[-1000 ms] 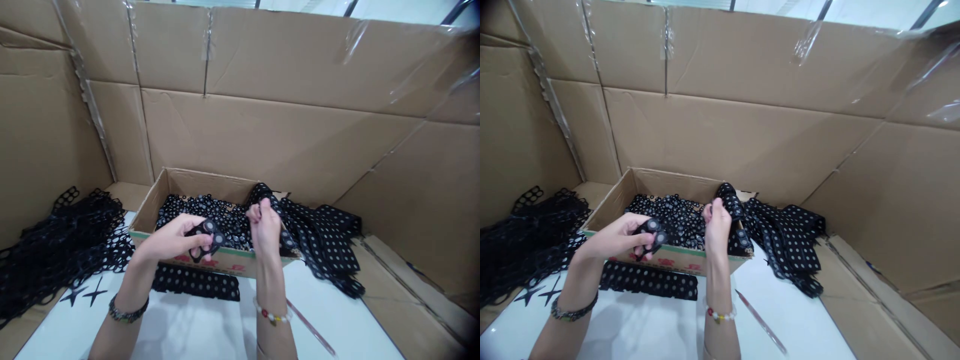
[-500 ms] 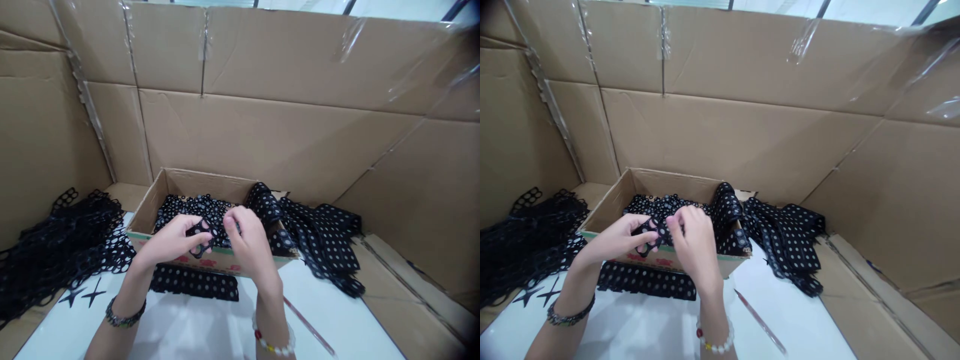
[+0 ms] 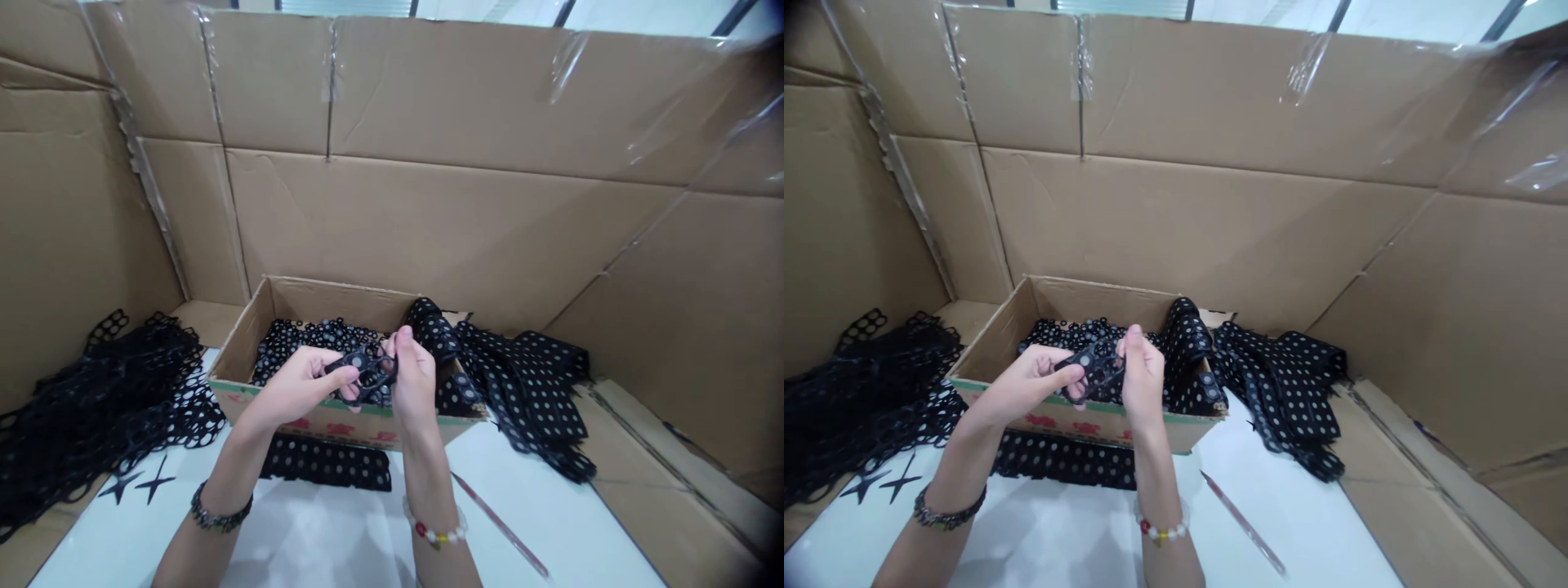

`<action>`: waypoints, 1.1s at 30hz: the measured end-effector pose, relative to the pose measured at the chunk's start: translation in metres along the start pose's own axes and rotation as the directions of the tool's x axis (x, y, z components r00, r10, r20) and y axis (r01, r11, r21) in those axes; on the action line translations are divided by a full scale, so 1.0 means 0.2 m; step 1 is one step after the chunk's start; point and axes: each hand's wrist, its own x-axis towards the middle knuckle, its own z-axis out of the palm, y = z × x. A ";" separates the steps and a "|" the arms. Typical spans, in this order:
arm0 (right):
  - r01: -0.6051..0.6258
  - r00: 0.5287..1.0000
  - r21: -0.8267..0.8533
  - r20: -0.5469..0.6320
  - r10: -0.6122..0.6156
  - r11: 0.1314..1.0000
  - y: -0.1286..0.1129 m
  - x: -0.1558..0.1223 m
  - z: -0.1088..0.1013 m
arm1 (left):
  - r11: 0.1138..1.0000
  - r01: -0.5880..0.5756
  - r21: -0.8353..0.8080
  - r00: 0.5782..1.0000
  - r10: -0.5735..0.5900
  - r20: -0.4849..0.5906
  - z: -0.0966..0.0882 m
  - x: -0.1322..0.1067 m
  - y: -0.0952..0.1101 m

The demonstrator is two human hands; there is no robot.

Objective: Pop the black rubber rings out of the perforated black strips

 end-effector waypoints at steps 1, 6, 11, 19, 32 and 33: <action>0.035 0.998 0.067 -0.059 -0.032 0.997 -0.01 0.01 -0.02 | 1.000 -0.002 -0.011 1.000 0.002 -0.004 -0.01 -0.01 0.00; 0.243 0.935 -0.066 -0.249 -0.251 0.968 -0.08 0.04 -0.16 | 0.995 0.021 -0.092 0.971 -0.042 -0.235 -0.10 -0.09 0.04; 0.157 0.984 -0.740 0.174 -0.039 0.654 0.04 0.03 -0.14 | 0.994 0.000 -0.109 0.992 -0.014 -0.128 -0.11 -0.10 0.05; 0.311 0.946 -0.630 0.274 -0.170 0.712 -0.11 -0.07 -0.01 | 0.997 0.024 0.074 0.999 -0.022 -0.029 -0.05 -0.07 0.05; 0.289 0.825 -0.373 0.564 -0.032 0.882 -0.12 -0.12 0.07 | 0.951 -0.132 0.279 0.991 0.134 0.013 -0.02 -0.06 0.04; 0.310 0.813 -0.378 0.581 -0.037 0.873 -0.13 -0.12 0.07 | 0.948 -0.142 0.283 0.990 0.142 0.022 -0.02 -0.06 0.04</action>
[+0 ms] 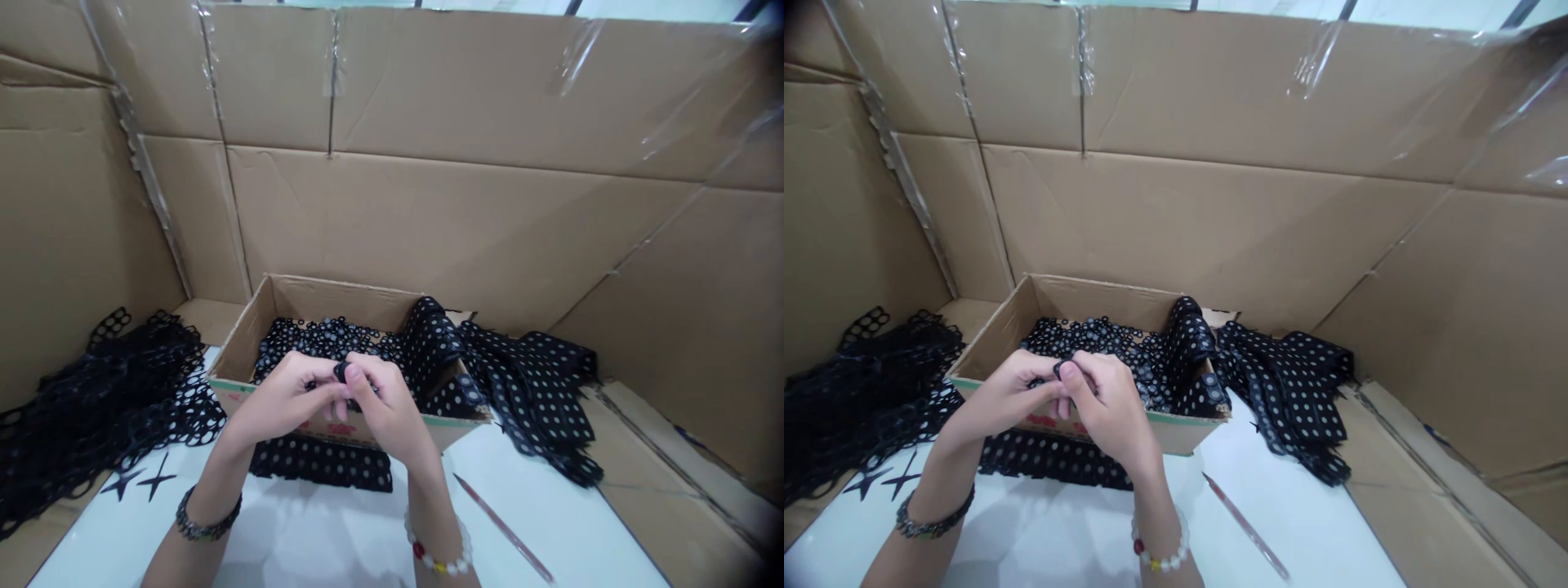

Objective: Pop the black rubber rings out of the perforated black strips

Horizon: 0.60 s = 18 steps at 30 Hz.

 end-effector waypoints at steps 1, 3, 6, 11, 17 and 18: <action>0.011 1.000 -0.029 0.018 -0.011 1.000 0.00 0.00 -0.01 | 1.000 -0.009 0.004 1.000 0.009 0.008 0.00 -0.01 0.00; 0.024 0.998 -0.105 0.052 -0.019 0.994 -0.01 -0.01 -0.03 | 1.000 -0.021 0.019 0.999 0.021 0.026 -0.01 -0.02 0.01; 0.024 0.994 -0.189 0.110 -0.003 0.982 -0.01 -0.02 -0.04 | 0.999 -0.020 0.042 0.998 0.018 0.058 0.00 -0.03 0.03; -0.008 0.996 -0.388 0.079 0.042 0.922 -0.05 -0.04 -0.04 | 0.994 0.003 0.109 1.000 -0.004 0.011 0.03 -0.02 0.03; -0.026 0.997 -0.355 0.065 0.052 0.934 -0.09 -0.07 -0.06 | 1.000 0.001 -0.019 0.997 0.001 0.076 0.01 -0.01 0.01; -0.041 0.997 -0.359 0.049 0.063 0.932 -0.09 -0.07 -0.07 | 1.000 0.002 0.005 0.998 -0.002 0.060 0.01 -0.02 0.01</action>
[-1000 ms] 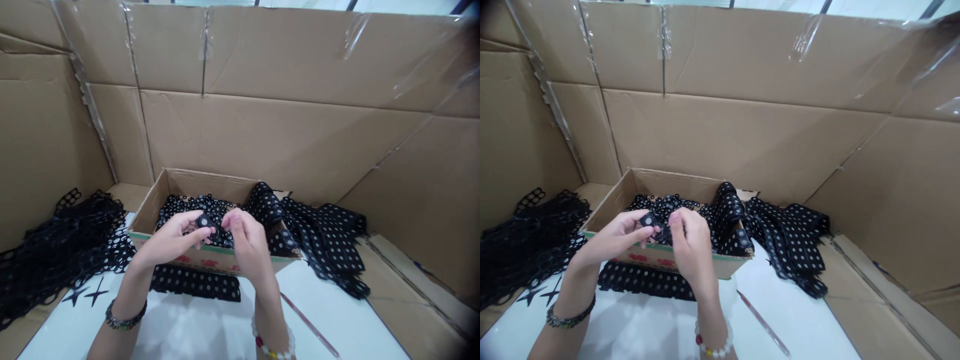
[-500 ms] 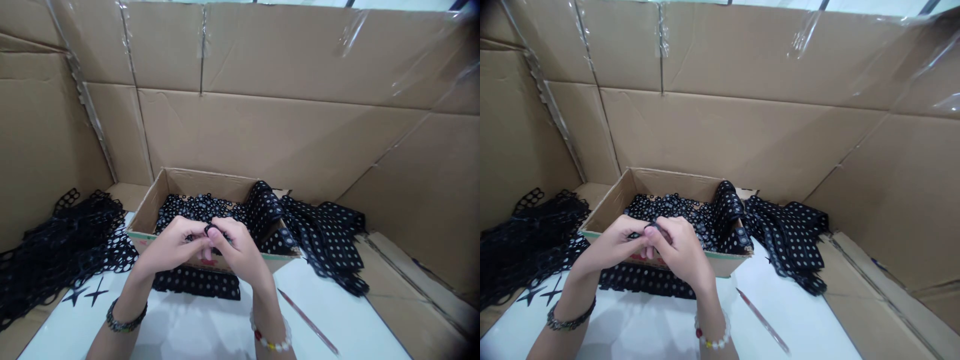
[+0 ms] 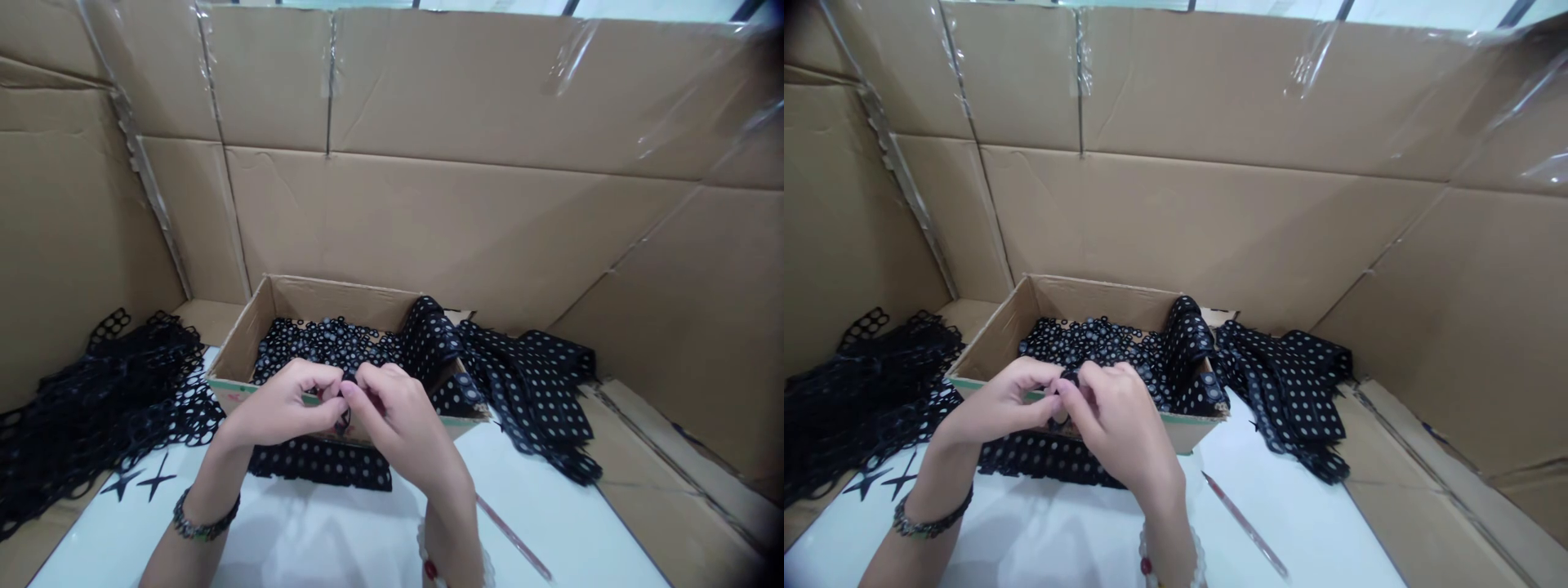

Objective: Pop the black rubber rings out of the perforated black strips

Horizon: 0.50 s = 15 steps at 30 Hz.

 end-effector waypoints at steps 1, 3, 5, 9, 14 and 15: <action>-0.010 1.000 0.000 -0.004 0.010 1.000 0.00 0.00 0.00 | 0.999 0.005 0.036 1.000 -0.004 -0.020 0.00 0.00 0.00; -0.014 1.000 0.013 -0.012 0.014 1.000 0.01 -0.01 -0.01 | 0.993 0.014 0.120 0.998 -0.006 -0.062 0.02 -0.01 0.02; -0.011 0.999 0.033 -0.044 0.012 0.999 0.01 -0.01 -0.01 | 0.980 0.021 0.200 0.996 -0.004 -0.086 0.04 -0.01 0.03; -0.009 0.992 0.053 -0.128 0.016 0.999 0.01 -0.03 -0.02 | 0.943 0.002 0.332 0.992 0.039 -0.117 0.08 -0.01 0.05; -0.047 0.967 0.170 -0.239 0.088 0.984 0.01 -0.02 0.00 | 0.942 0.003 0.335 0.992 0.040 -0.123 0.09 0.00 0.05; -0.059 0.954 0.198 -0.277 0.114 0.978 0.01 -0.01 0.02 | 0.952 0.008 0.306 0.991 0.034 -0.133 0.09 0.00 0.05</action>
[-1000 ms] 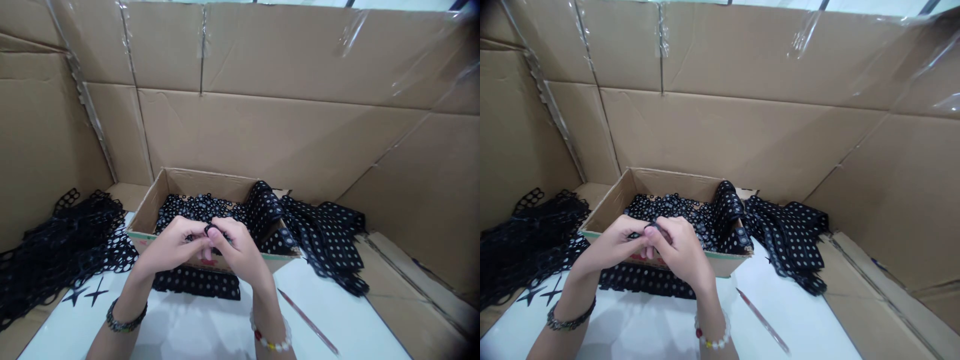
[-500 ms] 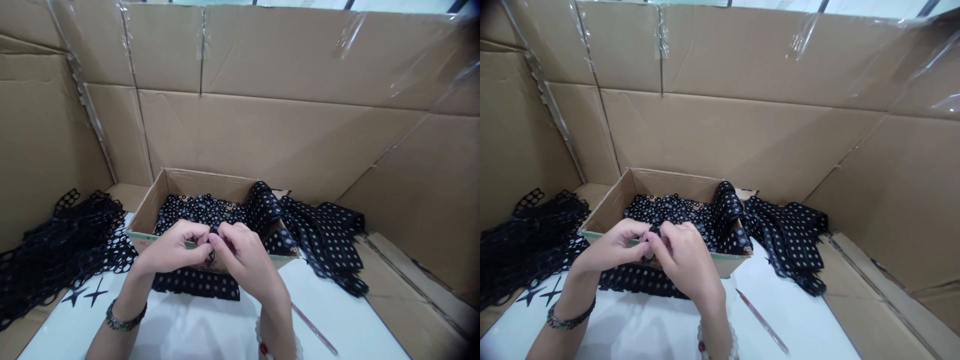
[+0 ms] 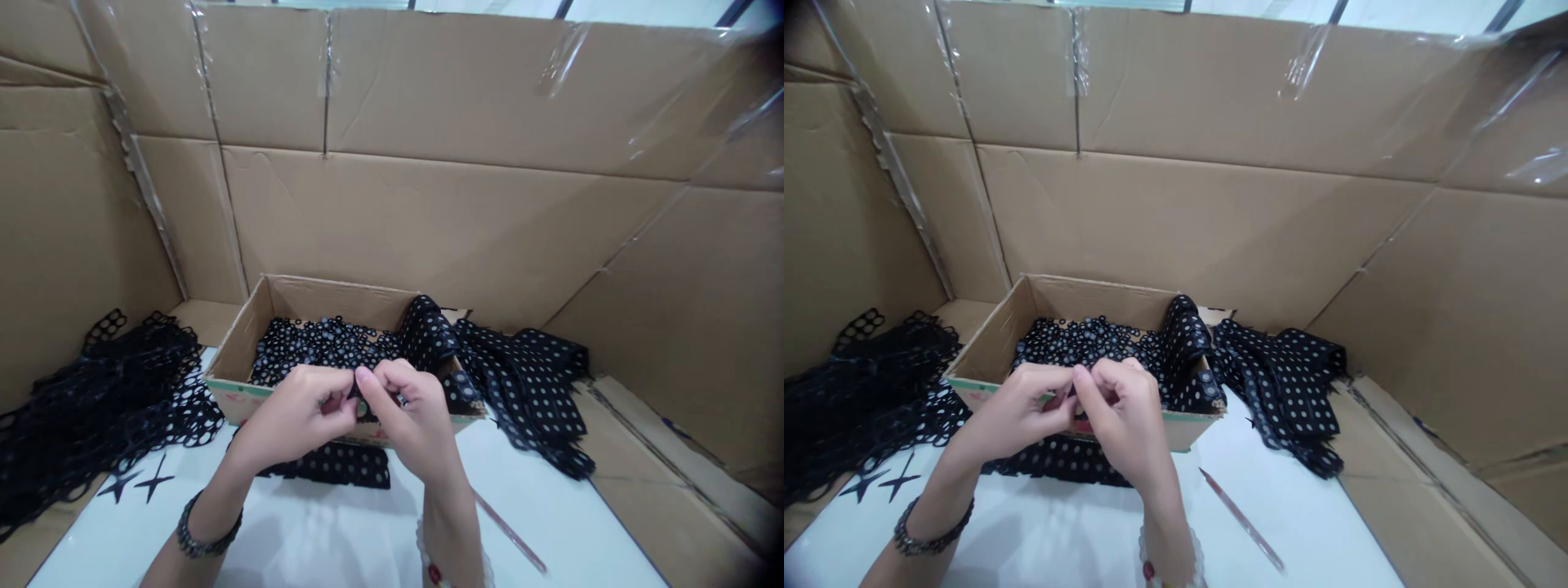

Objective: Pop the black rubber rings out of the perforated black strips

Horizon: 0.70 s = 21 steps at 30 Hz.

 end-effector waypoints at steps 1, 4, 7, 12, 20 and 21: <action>-0.019 0.999 0.024 -0.041 0.020 1.000 0.00 0.01 0.02 | 0.999 0.009 -0.032 1.000 -0.009 -0.019 0.00 0.00 0.00; -0.091 0.993 0.165 -0.061 0.102 0.982 0.02 0.02 0.07 | 0.998 0.001 -0.061 0.992 -0.009 -0.127 0.01 0.02 -0.01; -0.169 0.985 0.371 0.032 0.170 0.913 0.03 0.04 0.10 | 0.999 -0.036 -0.001 0.982 0.036 -0.184 0.01 0.04 -0.05; -0.267 0.963 0.511 0.178 0.203 0.817 0.06 0.05 0.08 | 0.973 -0.206 0.103 0.976 0.212 -0.053 0.01 0.05 -0.10; -0.199 0.960 0.738 0.013 0.281 0.644 0.11 0.07 -0.10 | 0.909 -0.210 0.359 0.978 0.187 0.098 -0.04 0.04 -0.10; -0.104 0.946 0.749 -0.128 0.297 0.654 0.14 0.07 -0.14 | 0.922 -0.179 0.343 0.984 0.159 0.086 -0.06 0.03 -0.11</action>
